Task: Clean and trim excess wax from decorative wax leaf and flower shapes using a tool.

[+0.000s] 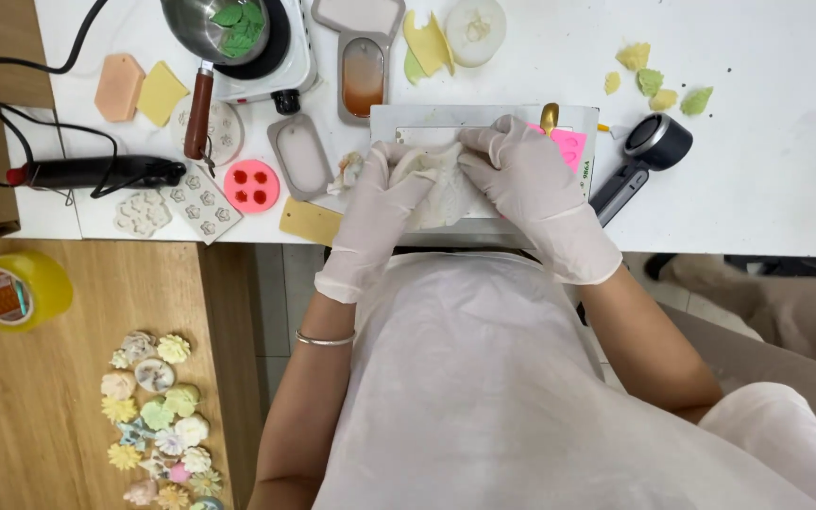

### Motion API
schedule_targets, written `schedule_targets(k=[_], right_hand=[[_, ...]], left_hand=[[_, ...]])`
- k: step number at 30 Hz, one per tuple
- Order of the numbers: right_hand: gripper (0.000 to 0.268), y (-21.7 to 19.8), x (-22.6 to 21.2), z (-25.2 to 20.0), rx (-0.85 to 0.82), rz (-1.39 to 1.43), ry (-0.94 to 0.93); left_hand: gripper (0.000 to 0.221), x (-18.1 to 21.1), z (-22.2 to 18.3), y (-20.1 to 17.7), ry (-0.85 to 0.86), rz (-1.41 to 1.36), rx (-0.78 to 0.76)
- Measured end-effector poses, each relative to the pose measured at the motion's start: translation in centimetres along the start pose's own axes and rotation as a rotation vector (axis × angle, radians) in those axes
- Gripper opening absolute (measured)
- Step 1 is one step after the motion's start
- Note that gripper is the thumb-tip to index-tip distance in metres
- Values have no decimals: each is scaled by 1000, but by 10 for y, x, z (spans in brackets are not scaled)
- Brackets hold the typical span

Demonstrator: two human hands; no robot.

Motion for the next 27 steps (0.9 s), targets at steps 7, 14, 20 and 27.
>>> schedule_targets(k=[7,14,20,27], right_hand=[[25,-21,8,-8,65,316,-4],[16,-19,13,-15,102,232,-33],[13,-17,11,-18,209,649,236],[29,-27,-4,-18,177,259,209]], left_hand=[[29,23,-22,2,-209,-533,-179],[31,16,-28,6,-164,-559,-375],[32,10,-23,8,-138,-574,-327],[38,34,-16,-13,-172,-646,-249]])
Point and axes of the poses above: each hand's wrist, its own z-axis towards the middle knuckle, its own y-axis out of the palm, x = y × z, the point moved 1 cm from there along z, towards the middle knuckle, and after that the axes turned 9 degrees about -y, right-handed, at the moved point
